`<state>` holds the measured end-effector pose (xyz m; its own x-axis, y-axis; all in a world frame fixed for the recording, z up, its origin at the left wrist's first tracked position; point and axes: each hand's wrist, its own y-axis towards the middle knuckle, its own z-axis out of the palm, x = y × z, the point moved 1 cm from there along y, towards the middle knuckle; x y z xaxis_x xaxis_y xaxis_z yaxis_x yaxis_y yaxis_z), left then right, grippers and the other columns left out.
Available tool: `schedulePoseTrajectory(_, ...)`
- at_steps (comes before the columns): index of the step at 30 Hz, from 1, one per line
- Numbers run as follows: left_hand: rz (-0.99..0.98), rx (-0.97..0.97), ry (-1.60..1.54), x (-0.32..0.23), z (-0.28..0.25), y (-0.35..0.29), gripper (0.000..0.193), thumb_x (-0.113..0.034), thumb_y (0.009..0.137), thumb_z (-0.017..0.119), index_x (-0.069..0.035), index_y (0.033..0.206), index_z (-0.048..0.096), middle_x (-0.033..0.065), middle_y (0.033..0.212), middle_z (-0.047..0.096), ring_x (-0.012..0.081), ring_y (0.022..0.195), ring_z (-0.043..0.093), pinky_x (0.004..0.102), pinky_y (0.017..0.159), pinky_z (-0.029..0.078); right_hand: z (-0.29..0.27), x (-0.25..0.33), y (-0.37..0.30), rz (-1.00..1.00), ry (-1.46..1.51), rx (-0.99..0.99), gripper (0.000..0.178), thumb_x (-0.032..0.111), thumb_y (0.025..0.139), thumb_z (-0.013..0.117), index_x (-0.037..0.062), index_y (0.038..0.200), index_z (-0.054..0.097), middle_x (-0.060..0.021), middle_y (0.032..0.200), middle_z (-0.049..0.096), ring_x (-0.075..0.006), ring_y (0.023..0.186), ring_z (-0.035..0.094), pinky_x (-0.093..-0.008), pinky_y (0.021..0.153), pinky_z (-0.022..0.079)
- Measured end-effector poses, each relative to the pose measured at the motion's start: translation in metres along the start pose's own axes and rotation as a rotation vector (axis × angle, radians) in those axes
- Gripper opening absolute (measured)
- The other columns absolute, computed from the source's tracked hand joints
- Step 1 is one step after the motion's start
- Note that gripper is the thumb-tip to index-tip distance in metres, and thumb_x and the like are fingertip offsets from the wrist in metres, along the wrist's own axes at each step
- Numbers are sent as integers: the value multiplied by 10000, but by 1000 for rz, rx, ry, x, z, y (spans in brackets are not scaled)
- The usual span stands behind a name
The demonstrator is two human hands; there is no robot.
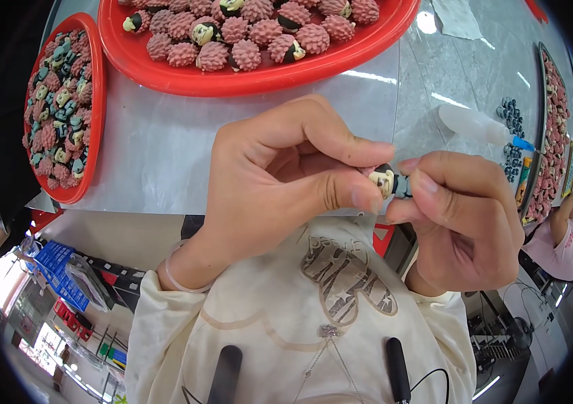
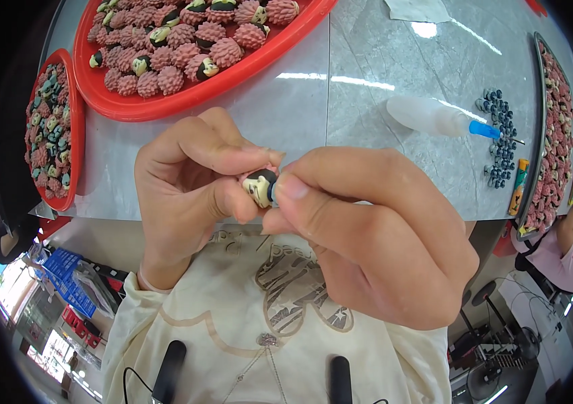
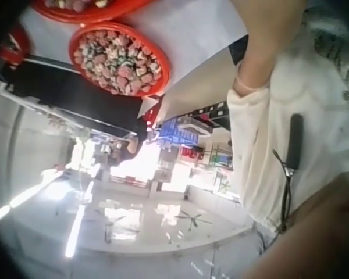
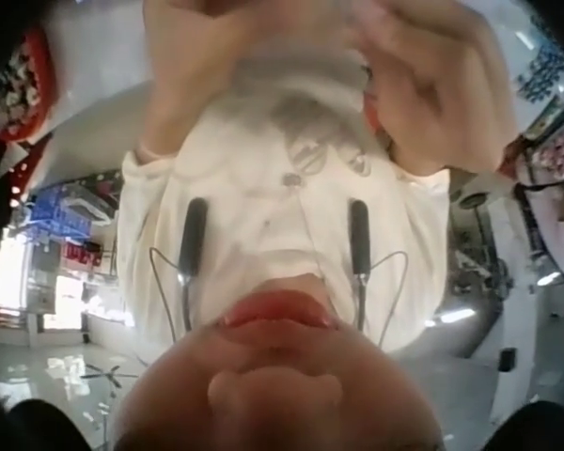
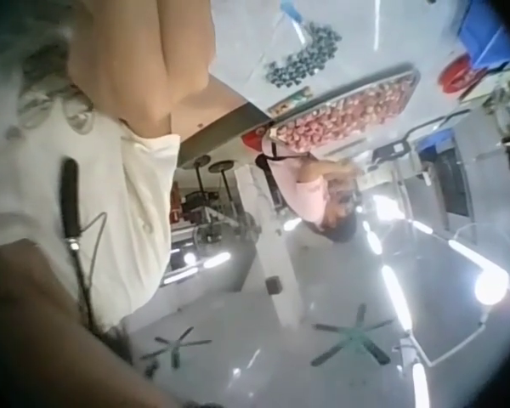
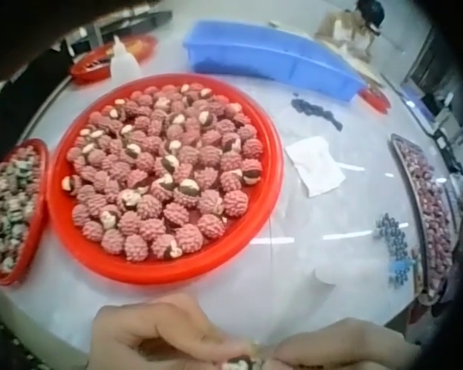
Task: The person assembles figurines by applying glue from a dispenser bottle to figurine heads, attaching figurine bodies by hand, and placing the assembled figurines into a tray.
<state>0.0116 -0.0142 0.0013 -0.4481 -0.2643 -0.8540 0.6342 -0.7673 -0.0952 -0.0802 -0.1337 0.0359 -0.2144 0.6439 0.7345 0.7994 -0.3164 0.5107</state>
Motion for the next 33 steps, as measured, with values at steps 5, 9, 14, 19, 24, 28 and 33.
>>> schedulePoseTrajectory(5,3,-30,-17,-2,-1,0,271,-65,652,736,24,872,606,71,769,563,119,703,537,223,644,449,2,-4,2,-86,10,-10,179,19,651,699,-21,757,560,-180,708,584,-177,554,572,-211,475,459)
schedulePoseTrajectory(9,-83,-37,-107,-4,-1,2,293,-5,671,704,33,934,579,76,813,558,136,751,545,238,680,443,-1,3,-2,-68,-141,75,183,97,692,685,-5,805,584,-177,830,571,-219,710,564,-244,536,442)
schedulePoseTrajectory(14,71,119,-100,-21,-8,-5,318,21,718,643,38,1007,514,109,939,547,172,840,558,263,725,438,1,6,-10,-131,-274,26,265,268,730,663,78,912,637,-171,964,530,-229,777,508,-284,572,417)
schedulePoseTrajectory(19,642,-359,1144,-88,-81,-10,279,38,709,620,17,978,550,109,1009,567,172,847,561,269,726,434,2,-4,-18,-42,-204,-11,332,309,780,605,20,944,617,-155,940,529,-225,762,493,-282,572,403)
schedulePoseTrajectory(24,667,-459,1890,-132,-125,-30,142,-70,724,618,-66,866,612,32,914,593,187,834,552,302,729,414,-4,-7,-19,56,-188,51,335,279,838,542,-20,985,579,-153,969,521,-252,872,506,-317,713,419)
schedulePoseTrajectory(28,616,-579,1903,-142,-140,-30,118,-100,786,548,-59,886,596,48,937,575,218,860,536,317,769,396,-3,-9,-18,76,-168,19,291,238,841,539,-21,968,579,-146,940,523,-231,832,496,-285,633,386)
schedulePoseTrajectory(33,579,-663,1692,-138,-149,-22,211,-171,827,516,-68,1009,538,82,958,547,229,921,502,324,774,385,0,-8,-19,110,-119,13,255,203,838,540,-21,953,580,-141,928,525,-217,821,495,-268,614,379)
